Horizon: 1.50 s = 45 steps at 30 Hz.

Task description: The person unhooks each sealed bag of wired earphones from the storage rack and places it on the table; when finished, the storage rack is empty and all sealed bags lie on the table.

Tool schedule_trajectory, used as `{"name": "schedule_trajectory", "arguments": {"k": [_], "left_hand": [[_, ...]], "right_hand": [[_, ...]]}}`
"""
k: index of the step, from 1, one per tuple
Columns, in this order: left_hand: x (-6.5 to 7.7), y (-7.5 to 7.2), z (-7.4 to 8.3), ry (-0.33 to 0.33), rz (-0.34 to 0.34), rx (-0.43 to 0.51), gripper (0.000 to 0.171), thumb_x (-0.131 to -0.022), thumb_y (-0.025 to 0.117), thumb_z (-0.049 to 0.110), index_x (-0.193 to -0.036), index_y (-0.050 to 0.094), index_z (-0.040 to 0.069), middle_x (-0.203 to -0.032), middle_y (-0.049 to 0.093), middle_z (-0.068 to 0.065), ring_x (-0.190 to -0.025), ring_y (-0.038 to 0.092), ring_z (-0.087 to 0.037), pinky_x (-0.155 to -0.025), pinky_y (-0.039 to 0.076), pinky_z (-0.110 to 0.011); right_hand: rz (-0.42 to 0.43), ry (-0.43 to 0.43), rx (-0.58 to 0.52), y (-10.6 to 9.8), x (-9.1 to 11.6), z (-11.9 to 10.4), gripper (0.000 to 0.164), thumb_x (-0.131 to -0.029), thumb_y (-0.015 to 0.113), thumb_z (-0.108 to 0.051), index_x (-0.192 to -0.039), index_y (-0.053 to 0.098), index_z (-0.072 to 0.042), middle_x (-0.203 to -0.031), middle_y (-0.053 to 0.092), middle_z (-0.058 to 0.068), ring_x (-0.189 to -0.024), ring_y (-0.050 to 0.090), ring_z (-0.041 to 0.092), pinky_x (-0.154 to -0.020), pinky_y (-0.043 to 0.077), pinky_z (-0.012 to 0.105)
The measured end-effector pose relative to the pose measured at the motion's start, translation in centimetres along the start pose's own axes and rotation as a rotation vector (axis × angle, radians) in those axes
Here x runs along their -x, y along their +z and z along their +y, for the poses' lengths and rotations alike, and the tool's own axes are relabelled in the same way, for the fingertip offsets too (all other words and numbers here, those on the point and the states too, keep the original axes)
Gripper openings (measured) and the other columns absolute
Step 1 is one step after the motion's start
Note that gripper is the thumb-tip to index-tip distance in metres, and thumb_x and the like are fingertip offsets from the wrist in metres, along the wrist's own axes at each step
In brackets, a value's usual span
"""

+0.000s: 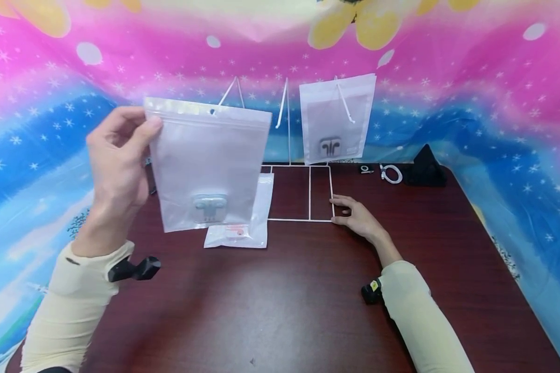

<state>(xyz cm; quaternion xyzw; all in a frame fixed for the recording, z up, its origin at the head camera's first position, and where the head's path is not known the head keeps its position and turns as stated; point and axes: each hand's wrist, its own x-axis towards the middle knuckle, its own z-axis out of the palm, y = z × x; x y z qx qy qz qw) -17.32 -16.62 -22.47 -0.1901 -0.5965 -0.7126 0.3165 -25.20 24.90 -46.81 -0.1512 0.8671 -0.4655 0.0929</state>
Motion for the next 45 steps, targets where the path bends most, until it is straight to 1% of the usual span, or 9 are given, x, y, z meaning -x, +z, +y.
{"name": "schedule_trajectory", "arguments": {"k": [5,8,11,19,26,31,36,40,45], "left_hand": [[-0.6,-2.9,1.1,-0.048,0.123,0.065,0.016,-0.087,0.080,-0.005,-0.101,0.075,-0.009,-0.087,0.074,-0.013,-0.075,0.065,-0.020,-0.064,0.055,-0.025],[-0.8,-4.7,1.2,-0.086,0.193,0.109,0.022,-0.084,0.081,-0.007,-0.104,0.073,-0.013,-0.084,0.072,-0.014,-0.073,0.065,-0.021,-0.061,0.057,-0.025],[-0.8,-6.4,1.2,-0.092,0.246,0.123,0.024,-0.083,0.081,-0.009,-0.104,0.072,-0.016,-0.082,0.070,-0.015,-0.071,0.065,-0.020,-0.056,0.055,-0.023],[-0.2,-9.9,1.0,-0.112,0.344,0.037,0.024,-0.084,0.082,-0.006,-0.103,0.072,-0.016,-0.079,0.068,-0.013,-0.067,0.059,-0.018,-0.050,0.042,-0.020],[0.9,-12.4,0.0,-0.269,0.368,-0.046,0.029,-0.084,0.086,0.003,-0.109,0.076,-0.007,-0.090,0.074,-0.010,-0.074,0.064,-0.017,-0.058,0.050,-0.020],[1.3,-14.2,-2.0,-0.374,0.379,-0.120,0.028,-0.084,0.087,0.006,-0.109,0.078,-0.002,-0.090,0.075,-0.005,-0.074,0.065,-0.013,-0.059,0.050,-0.017],[1.1,-15.9,-4.2,-0.495,0.373,-0.259,0.026,-0.086,0.086,0.012,-0.111,0.080,0.006,-0.090,0.074,0.003,-0.082,0.064,-0.011,-0.060,0.047,-0.017],[0.7,-17.0,-5.3,-0.564,0.367,-0.357,0.027,-0.090,0.083,0.018,-0.115,0.079,0.012,-0.090,0.072,0.007,-0.089,0.061,-0.010,-0.065,0.047,-0.017],[-0.1,-18.0,-6.4,-0.619,0.354,-0.398,0.025,-0.091,0.082,0.022,-0.116,0.079,0.016,-0.089,0.070,0.009,-0.083,0.061,-0.008,-0.062,0.049,-0.016]], "right_hand": [[0.000,0.003,0.001,-0.1,0.1,0.0,0.057,-0.098,0.069,-0.004,-0.151,0.049,0.001,-0.166,0.033,0.018,-0.150,0.033,0.038,-0.117,0.034,0.056],[0.000,-0.005,0.008,-0.1,0.1,0.1,0.057,-0.098,0.070,-0.004,-0.151,0.050,0.002,-0.166,0.033,0.019,-0.149,0.034,0.039,-0.117,0.034,0.057],[0.005,-0.007,0.010,-0.1,0.0,0.1,0.057,-0.098,0.070,-0.004,-0.151,0.050,0.002,-0.165,0.034,0.019,-0.149,0.034,0.039,-0.117,0.034,0.056],[0.003,0.004,0.015,-0.1,-0.2,0.2,0.057,-0.098,0.070,-0.004,-0.151,0.051,0.001,-0.165,0.035,0.017,-0.150,0.034,0.037,-0.117,0.035,0.055],[0.004,-0.001,0.012,0.0,-0.1,0.2,0.056,-0.098,0.070,-0.004,-0.150,0.051,0.001,-0.165,0.035,0.018,-0.149,0.034,0.038,-0.117,0.035,0.056],[0.003,-0.003,0.013,-0.1,-0.2,0.3,0.055,-0.098,0.069,-0.004,-0.150,0.051,0.001,-0.165,0.035,0.018,-0.149,0.034,0.038,-0.117,0.035,0.056],[0.004,-0.008,0.010,-0.1,-0.1,0.4,0.056,-0.098,0.070,-0.004,-0.150,0.051,0.001,-0.165,0.035,0.018,-0.149,0.034,0.038,-0.117,0.035,0.056],[0.005,-0.015,0.009,-0.1,-0.1,0.3,0.057,-0.097,0.070,-0.003,-0.150,0.051,0.002,-0.165,0.035,0.018,-0.150,0.034,0.038,-0.117,0.035,0.056],[0.013,-0.019,0.013,0.0,-0.1,0.2,0.057,-0.097,0.070,-0.003,-0.150,0.051,0.002,-0.165,0.036,0.018,-0.148,0.035,0.038,-0.116,0.036,0.056]]}}
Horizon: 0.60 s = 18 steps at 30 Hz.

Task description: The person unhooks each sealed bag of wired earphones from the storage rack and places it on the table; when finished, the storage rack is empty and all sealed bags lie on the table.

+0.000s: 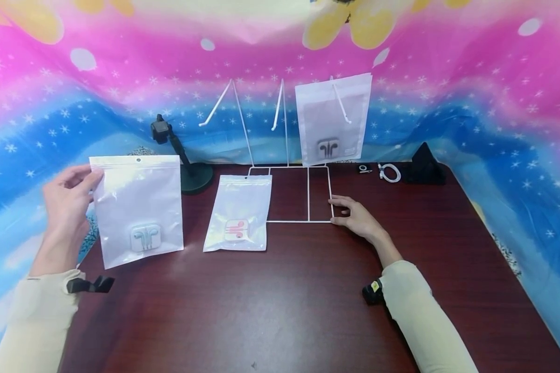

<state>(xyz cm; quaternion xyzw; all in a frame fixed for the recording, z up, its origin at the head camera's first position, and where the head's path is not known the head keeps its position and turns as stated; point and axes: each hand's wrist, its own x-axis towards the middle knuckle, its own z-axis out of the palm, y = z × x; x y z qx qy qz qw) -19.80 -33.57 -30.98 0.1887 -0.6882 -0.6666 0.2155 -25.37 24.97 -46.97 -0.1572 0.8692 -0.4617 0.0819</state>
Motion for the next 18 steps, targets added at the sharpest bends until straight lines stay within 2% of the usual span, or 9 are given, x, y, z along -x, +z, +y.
{"name": "schedule_trajectory", "arguments": {"k": [3,5,10,13,18], "left_hand": [[-1.0,0.0,-0.9,-0.016,-0.004,-0.025,0.023,-0.091,0.082,0.022,-0.114,0.079,0.017,-0.087,0.069,0.010,-0.078,0.059,-0.007,-0.060,0.048,-0.015],[-1.5,0.1,-1.6,-0.030,-0.008,-0.076,0.022,-0.092,0.080,0.025,-0.114,0.078,0.019,-0.087,0.069,0.012,-0.079,0.058,-0.007,-0.060,0.046,-0.015],[-2.5,0.3,-3.8,-0.119,-0.028,-0.158,0.025,-0.094,0.078,0.030,-0.117,0.075,0.021,-0.091,0.067,0.016,-0.085,0.057,-0.007,-0.066,0.046,-0.015],[-3.0,0.5,-5.0,-0.170,-0.035,-0.202,0.027,-0.096,0.077,0.032,-0.120,0.074,0.021,-0.093,0.066,0.016,-0.088,0.057,-0.006,-0.074,0.046,-0.018],[-3.5,0.8,-6.8,-0.201,-0.058,-0.324,0.033,-0.099,0.071,0.038,-0.128,0.071,0.023,-0.098,0.062,0.018,-0.093,0.055,-0.004,-0.090,0.042,-0.027]], "right_hand": [[0.003,-0.005,0.003,0.0,0.0,0.0,0.057,-0.097,0.071,-0.003,-0.150,0.051,0.003,-0.164,0.036,0.019,-0.148,0.036,0.039,-0.115,0.036,0.057],[0.003,-0.009,0.006,0.1,-0.1,0.0,0.057,-0.097,0.071,-0.004,-0.150,0.051,0.003,-0.164,0.036,0.020,-0.148,0.036,0.039,-0.115,0.037,0.057],[0.001,-0.002,0.002,0.1,-0.1,0.0,0.057,-0.097,0.071,-0.004,-0.150,0.051,0.002,-0.164,0.036,0.018,-0.149,0.035,0.038,-0.115,0.037,0.055],[0.001,-0.001,-0.002,0.1,-0.1,0.0,0.057,-0.097,0.071,-0.003,-0.150,0.051,0.002,-0.164,0.036,0.018,-0.149,0.035,0.038,-0.115,0.036,0.055],[0.005,-0.003,-0.003,0.1,-0.1,0.0,0.057,-0.096,0.071,-0.003,-0.150,0.051,0.003,-0.164,0.036,0.019,-0.148,0.035,0.038,-0.114,0.037,0.055]]}}
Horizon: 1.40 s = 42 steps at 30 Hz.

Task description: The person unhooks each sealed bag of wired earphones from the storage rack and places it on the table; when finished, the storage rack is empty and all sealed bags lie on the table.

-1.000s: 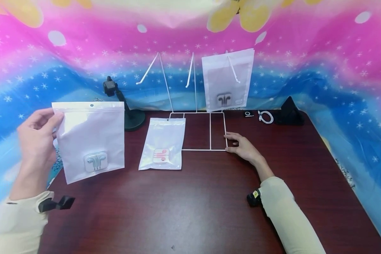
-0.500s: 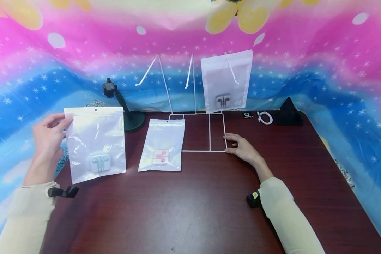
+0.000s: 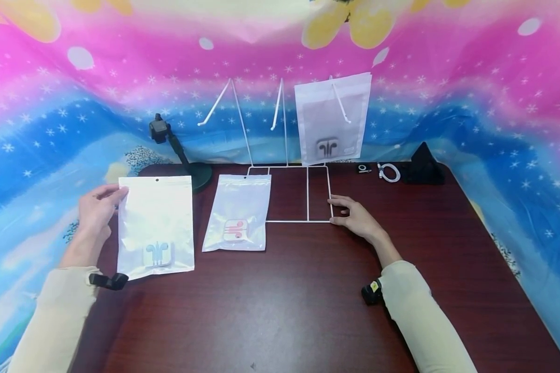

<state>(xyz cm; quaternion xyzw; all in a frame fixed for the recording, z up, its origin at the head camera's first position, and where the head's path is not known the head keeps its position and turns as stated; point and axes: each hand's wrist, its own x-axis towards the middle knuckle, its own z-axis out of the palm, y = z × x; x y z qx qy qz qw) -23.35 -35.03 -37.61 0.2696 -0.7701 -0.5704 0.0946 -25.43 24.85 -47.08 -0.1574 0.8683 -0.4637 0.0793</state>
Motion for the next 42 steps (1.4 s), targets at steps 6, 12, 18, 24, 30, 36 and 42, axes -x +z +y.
{"name": "schedule_trajectory", "arguments": {"k": [6,12,18,24,30,36,42], "left_hand": [[-0.9,0.7,-1.5,-0.002,-0.029,-0.040,0.032,-0.100,0.068,0.038,-0.127,0.070,0.021,-0.094,0.062,0.019,-0.089,0.056,-0.005,-0.085,0.044,-0.027],[-2.0,1.7,-3.1,-0.008,-0.053,-0.116,0.045,-0.101,0.067,0.039,-0.139,0.066,0.015,-0.108,0.060,0.015,-0.088,0.055,-0.006,-0.075,0.048,-0.024],[-2.9,2.5,-4.2,-0.016,-0.054,-0.189,0.047,-0.104,0.064,0.036,-0.143,0.064,0.011,-0.150,0.052,-0.008,-0.101,0.055,-0.010,-0.082,0.048,-0.026],[-3.1,2.9,-4.6,-0.034,-0.065,-0.221,0.048,-0.106,0.060,0.035,-0.146,0.061,0.010,-0.161,0.043,-0.011,-0.105,0.055,-0.014,-0.083,0.049,-0.028],[-3.2,3.3,-5.2,-0.028,-0.062,-0.274,0.046,-0.107,0.055,0.034,-0.146,0.061,0.009,-0.154,0.051,-0.016,-0.101,0.059,-0.017,-0.077,0.051,-0.028],[-3.4,3.4,-5.6,-0.040,-0.088,-0.289,0.047,-0.108,0.054,0.033,-0.148,0.059,0.010,-0.152,0.053,-0.018,-0.110,0.060,-0.023,-0.078,0.052,-0.027],[-3.4,3.0,-5.5,-0.007,-0.101,-0.250,0.043,-0.110,0.051,0.029,-0.147,0.059,0.008,-0.150,0.056,-0.019,-0.106,0.066,-0.020,-0.077,0.057,-0.024]], "right_hand": [[-0.002,0.005,-0.002,-0.1,0.1,0.2,0.057,-0.097,0.071,-0.004,-0.150,0.051,0.002,-0.165,0.035,0.018,-0.148,0.035,0.038,-0.116,0.036,0.055],[-0.003,0.005,0.000,-0.1,0.2,0.3,0.057,-0.097,0.071,-0.004,-0.150,0.050,0.002,-0.165,0.035,0.019,-0.148,0.036,0.039,-0.115,0.036,0.056],[0.001,0.011,-0.013,-0.1,0.2,0.2,0.056,-0.097,0.070,-0.003,-0.150,0.052,0.001,-0.165,0.036,0.017,-0.149,0.035,0.036,-0.116,0.036,0.054],[-0.001,0.007,-0.013,-0.1,0.1,0.2,0.056,-0.097,0.070,-0.004,-0.150,0.052,0.000,-0.165,0.036,0.016,-0.149,0.035,0.036,-0.116,0.035,0.055],[-0.001,-0.019,0.004,-0.1,0.1,0.3,0.056,-0.097,0.071,-0.005,-0.149,0.052,0.002,-0.164,0.036,0.019,-0.148,0.037,0.038,-0.115,0.037,0.056],[-0.004,-0.010,-0.001,-0.1,0.3,0.0,0.055,-0.097,0.071,-0.003,-0.149,0.052,0.003,-0.164,0.036,0.020,-0.148,0.036,0.039,-0.115,0.036,0.057],[0.001,-0.016,-0.004,-0.1,0.3,-0.1,0.055,-0.097,0.070,-0.002,-0.148,0.051,0.005,-0.164,0.035,0.021,-0.148,0.036,0.040,-0.115,0.036,0.058]]}}
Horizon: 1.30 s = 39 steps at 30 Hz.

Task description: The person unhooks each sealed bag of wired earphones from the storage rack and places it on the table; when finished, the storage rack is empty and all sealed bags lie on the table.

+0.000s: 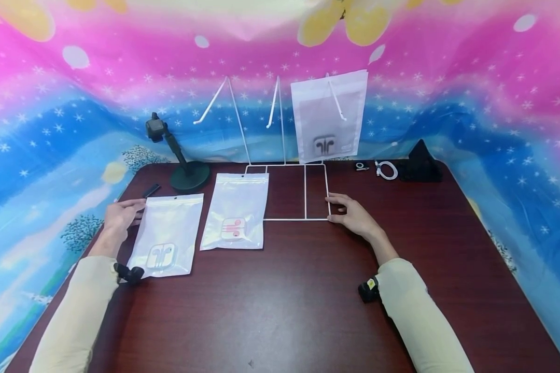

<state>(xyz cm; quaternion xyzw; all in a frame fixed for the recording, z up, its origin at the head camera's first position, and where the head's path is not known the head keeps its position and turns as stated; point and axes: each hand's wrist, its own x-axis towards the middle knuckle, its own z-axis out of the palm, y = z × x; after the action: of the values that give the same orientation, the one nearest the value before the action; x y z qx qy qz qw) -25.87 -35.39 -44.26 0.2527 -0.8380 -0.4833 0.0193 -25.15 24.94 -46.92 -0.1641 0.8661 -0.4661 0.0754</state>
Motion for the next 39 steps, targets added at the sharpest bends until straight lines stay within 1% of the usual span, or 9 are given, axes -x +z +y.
{"name": "schedule_trajectory", "arguments": {"k": [6,14,19,23,27,29,34,37,39], "left_hand": [[0.0,0.0,0.1,0.021,-0.023,0.032,0.040,-0.110,0.052,0.027,-0.144,0.062,0.008,-0.146,0.058,-0.018,-0.088,0.064,-0.007,-0.074,0.059,-0.020],[-0.4,0.3,0.0,0.027,-0.021,0.031,0.040,-0.110,0.051,0.028,-0.142,0.064,0.008,-0.144,0.057,-0.016,-0.092,0.064,-0.009,-0.074,0.059,-0.020],[-0.3,0.5,0.9,0.051,0.012,0.014,0.039,-0.110,0.052,0.027,-0.141,0.065,0.008,-0.139,0.060,-0.014,-0.093,0.063,-0.009,-0.075,0.058,-0.021],[-0.2,0.4,2.8,0.119,0.025,0.053,0.039,-0.109,0.054,0.027,-0.142,0.064,0.008,-0.134,0.064,-0.014,-0.098,0.066,-0.013,-0.082,0.058,-0.025],[0.4,1.0,5.8,0.193,0.012,0.122,0.040,-0.108,0.056,0.031,-0.142,0.065,0.011,-0.135,0.065,-0.013,-0.110,0.066,-0.021,-0.093,0.057,-0.032],[0.9,1.7,7.4,0.239,-0.005,0.127,0.041,-0.107,0.058,0.035,-0.141,0.066,0.013,-0.137,0.065,-0.012,-0.111,0.066,-0.021,-0.096,0.056,-0.033],[2.2,4.5,10.6,0.362,-0.099,0.122,0.040,-0.106,0.061,0.035,-0.138,0.068,0.012,-0.137,0.064,-0.012,-0.110,0.067,-0.023,-0.097,0.056,-0.036],[2.7,6.7,12.1,0.398,-0.167,0.140,0.037,-0.106,0.063,0.030,-0.137,0.069,0.010,-0.135,0.066,-0.014,-0.111,0.068,-0.031,-0.098,0.056,-0.043],[2.8,8.4,13.0,0.396,-0.204,0.158,0.035,-0.105,0.064,0.028,-0.135,0.070,0.010,-0.133,0.068,-0.014,-0.113,0.068,-0.035,-0.099,0.055,-0.048]], "right_hand": [[-0.002,0.005,0.006,-0.2,0.0,0.3,0.056,-0.097,0.071,-0.004,-0.149,0.052,0.001,-0.164,0.036,0.018,-0.147,0.037,0.038,-0.116,0.036,0.056],[-0.004,-0.005,0.015,-0.2,-0.1,0.1,0.054,-0.097,0.071,-0.004,-0.148,0.053,0.003,-0.163,0.037,0.020,-0.147,0.037,0.038,-0.115,0.037,0.056],[0.000,-0.005,0.002,-0.1,-0.1,0.0,0.054,-0.097,0.072,-0.004,-0.147,0.054,0.004,-0.163,0.038,0.020,-0.145,0.039,0.039,-0.115,0.037,0.056],[0.002,-0.006,-0.011,-0.1,0.0,0.1,0.055,-0.096,0.072,-0.004,-0.147,0.054,0.004,-0.163,0.037,0.020,-0.146,0.038,0.039,-0.115,0.037,0.056],[-0.001,-0.009,-0.009,-0.1,0.0,0.1,0.056,-0.096,0.072,-0.003,-0.148,0.052,0.005,-0.163,0.037,0.022,-0.147,0.037,0.039,-0.114,0.038,0.056],[0.000,-0.006,-0.002,-0.2,0.0,0.1,0.056,-0.096,0.072,-0.003,-0.148,0.052,0.005,-0.163,0.036,0.022,-0.147,0.037,0.039,-0.114,0.038,0.056],[0.005,-0.010,-0.004,-0.2,0.1,0.1,0.056,-0.096,0.072,-0.004,-0.147,0.053,0.006,-0.163,0.037,0.022,-0.147,0.038,0.039,-0.114,0.038,0.057],[0.003,-0.014,-0.004,-0.2,0.1,0.0,0.055,-0.096,0.072,-0.004,-0.147,0.053,0.005,-0.163,0.037,0.021,-0.145,0.039,0.040,-0.114,0.038,0.057],[0.007,-0.010,0.003,-0.2,0.1,0.1,0.055,-0.096,0.072,-0.004,-0.147,0.053,0.004,-0.163,0.038,0.020,-0.145,0.040,0.039,-0.114,0.038,0.056]]}}
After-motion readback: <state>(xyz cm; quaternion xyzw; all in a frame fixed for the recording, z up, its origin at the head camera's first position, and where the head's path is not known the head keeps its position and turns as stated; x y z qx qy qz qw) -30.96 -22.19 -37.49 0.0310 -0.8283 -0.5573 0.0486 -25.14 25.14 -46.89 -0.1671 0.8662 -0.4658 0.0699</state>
